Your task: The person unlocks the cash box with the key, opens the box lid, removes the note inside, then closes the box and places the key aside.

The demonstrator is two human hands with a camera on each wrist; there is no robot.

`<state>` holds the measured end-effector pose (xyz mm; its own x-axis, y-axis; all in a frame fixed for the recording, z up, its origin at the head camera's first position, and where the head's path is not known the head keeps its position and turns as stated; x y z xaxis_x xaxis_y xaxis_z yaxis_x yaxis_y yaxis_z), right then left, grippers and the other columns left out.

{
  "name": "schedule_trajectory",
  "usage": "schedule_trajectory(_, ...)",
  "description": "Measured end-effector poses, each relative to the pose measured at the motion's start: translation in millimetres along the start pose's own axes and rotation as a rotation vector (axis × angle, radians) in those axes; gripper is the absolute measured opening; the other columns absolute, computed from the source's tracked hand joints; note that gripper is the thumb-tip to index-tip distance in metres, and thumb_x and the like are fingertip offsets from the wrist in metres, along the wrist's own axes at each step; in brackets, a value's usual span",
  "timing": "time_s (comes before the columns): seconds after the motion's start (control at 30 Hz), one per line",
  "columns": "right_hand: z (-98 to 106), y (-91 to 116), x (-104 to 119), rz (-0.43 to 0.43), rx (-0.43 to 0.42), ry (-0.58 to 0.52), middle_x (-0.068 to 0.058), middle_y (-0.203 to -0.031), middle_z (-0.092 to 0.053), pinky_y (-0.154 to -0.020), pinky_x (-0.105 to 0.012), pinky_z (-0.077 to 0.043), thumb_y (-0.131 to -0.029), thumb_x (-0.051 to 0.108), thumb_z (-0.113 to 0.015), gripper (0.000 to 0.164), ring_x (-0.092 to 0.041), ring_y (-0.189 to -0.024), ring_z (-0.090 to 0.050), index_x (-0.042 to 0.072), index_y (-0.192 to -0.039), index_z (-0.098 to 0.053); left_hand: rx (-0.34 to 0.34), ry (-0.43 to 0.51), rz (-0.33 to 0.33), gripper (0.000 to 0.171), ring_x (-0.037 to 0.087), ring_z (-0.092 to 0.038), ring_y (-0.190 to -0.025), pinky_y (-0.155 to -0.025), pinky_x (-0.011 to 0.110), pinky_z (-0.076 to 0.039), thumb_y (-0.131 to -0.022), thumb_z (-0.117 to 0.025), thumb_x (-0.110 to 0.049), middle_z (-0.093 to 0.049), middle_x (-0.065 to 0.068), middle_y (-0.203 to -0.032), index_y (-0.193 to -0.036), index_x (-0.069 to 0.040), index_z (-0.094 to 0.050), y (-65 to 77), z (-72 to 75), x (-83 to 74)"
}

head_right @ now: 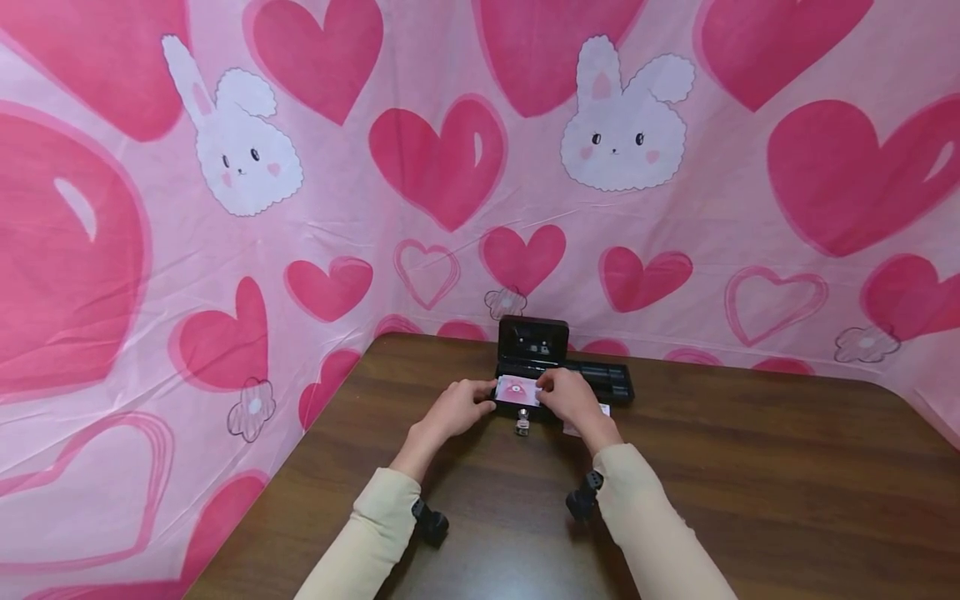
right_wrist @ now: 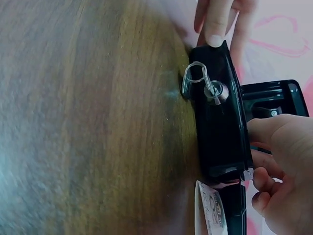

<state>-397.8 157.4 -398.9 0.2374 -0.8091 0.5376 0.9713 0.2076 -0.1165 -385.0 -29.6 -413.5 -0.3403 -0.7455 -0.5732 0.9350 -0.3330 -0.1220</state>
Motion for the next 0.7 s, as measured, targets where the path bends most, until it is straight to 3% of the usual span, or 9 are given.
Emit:
schedule_trajectory(0.27,-2.9,-4.8,1.9,-0.026,0.05,0.095,-0.014,-0.104,-0.073,-0.09,-0.049,-0.054,-0.091,0.021,-0.07,0.022,-0.025,-0.088,-0.063,0.007,-0.109,-0.074,0.003,0.006,0.004,0.045,0.024,-0.063,-0.12,-0.102,0.044,-0.05,-0.097,-0.064,-0.022,-0.063,0.009,-0.137,-0.141,-0.015,-0.057,1.2,0.5,-1.5)
schedule_trajectory(0.7,-6.1,-8.0,12.9,-0.015,0.041,0.22,-0.011,-0.099,-0.075,-0.089,-0.052,-0.051,-0.088,0.025,-0.072,0.022,-0.029,-0.09,-0.062,0.009,-0.104,-0.076,-0.001,0.003,0.001,0.045,0.023,-0.064,-0.118,-0.102,0.043,-0.05,-0.097,-0.065,-0.023,-0.063,0.008,-0.137,-0.141,-0.015,-0.058,0.2,0.6,0.9)
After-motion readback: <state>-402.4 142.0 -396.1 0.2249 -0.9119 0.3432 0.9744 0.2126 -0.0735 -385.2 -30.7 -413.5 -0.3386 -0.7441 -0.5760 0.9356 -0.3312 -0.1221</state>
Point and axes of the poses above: each hand's wrist, its own y-axis away from the middle knuckle, its own z-axis out of the back of the hand, x = y × z, the point moved 7 cm from there along -y, towards the middle knuckle
